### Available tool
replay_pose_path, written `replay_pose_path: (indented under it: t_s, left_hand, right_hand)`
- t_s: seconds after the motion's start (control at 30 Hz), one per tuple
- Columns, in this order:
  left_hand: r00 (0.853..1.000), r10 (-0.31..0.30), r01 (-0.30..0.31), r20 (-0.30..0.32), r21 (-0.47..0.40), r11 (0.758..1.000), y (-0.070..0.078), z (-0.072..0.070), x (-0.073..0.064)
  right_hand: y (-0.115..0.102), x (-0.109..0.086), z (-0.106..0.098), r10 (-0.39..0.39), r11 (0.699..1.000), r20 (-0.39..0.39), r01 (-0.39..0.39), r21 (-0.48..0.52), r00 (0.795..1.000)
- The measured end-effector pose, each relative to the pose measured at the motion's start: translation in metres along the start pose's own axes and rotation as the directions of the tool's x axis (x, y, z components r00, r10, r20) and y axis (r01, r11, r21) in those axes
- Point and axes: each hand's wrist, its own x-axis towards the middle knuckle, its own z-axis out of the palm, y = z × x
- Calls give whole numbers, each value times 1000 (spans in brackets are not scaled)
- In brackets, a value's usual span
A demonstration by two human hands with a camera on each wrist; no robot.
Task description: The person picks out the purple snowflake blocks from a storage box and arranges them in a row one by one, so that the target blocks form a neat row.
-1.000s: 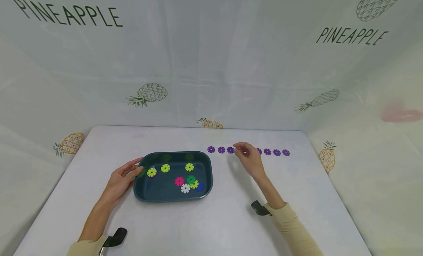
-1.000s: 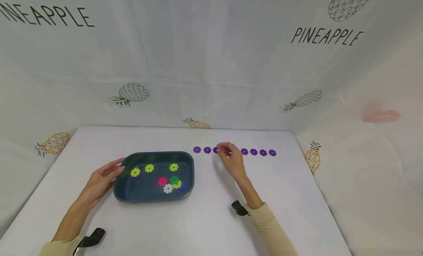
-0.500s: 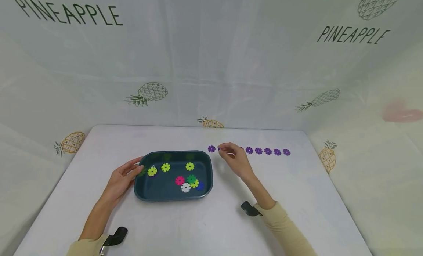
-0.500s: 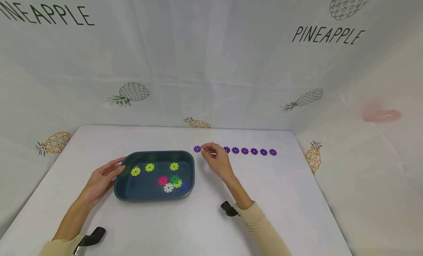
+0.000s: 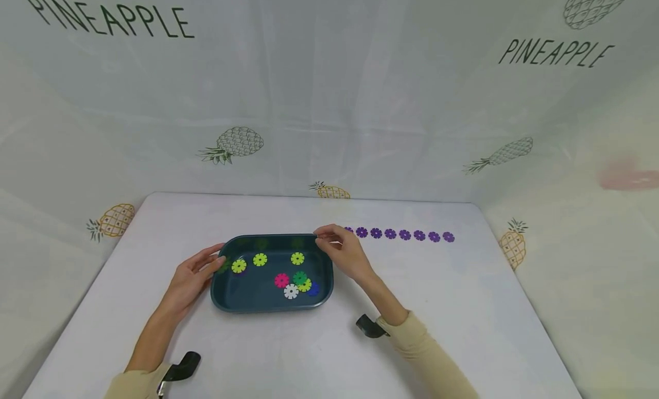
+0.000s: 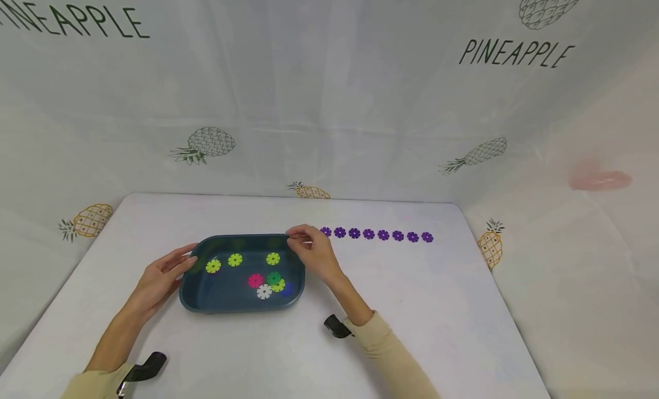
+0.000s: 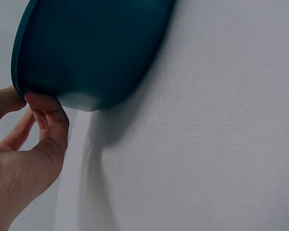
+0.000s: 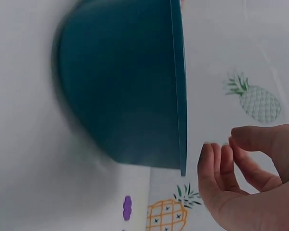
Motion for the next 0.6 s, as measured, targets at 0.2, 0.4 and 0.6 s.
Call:
replay_pose_path:
  t_s: [0.2,0.4,0.6]
  left_hand:
    - [1000,0,0,-1,-4,1000,-1,0,1]
    - [1000,5,-5,-2,-3,1000,-3,0,2]
    - [1000,0,0,-11,-2,1000,-1,1,2]
  right_hand:
    - [-7,2,18,-43,999,60,42,17,997]
    - [-11,5,37,-75,997,106,72,31,991]
    - [-14,9,55,-119,992,139,110,68,983]
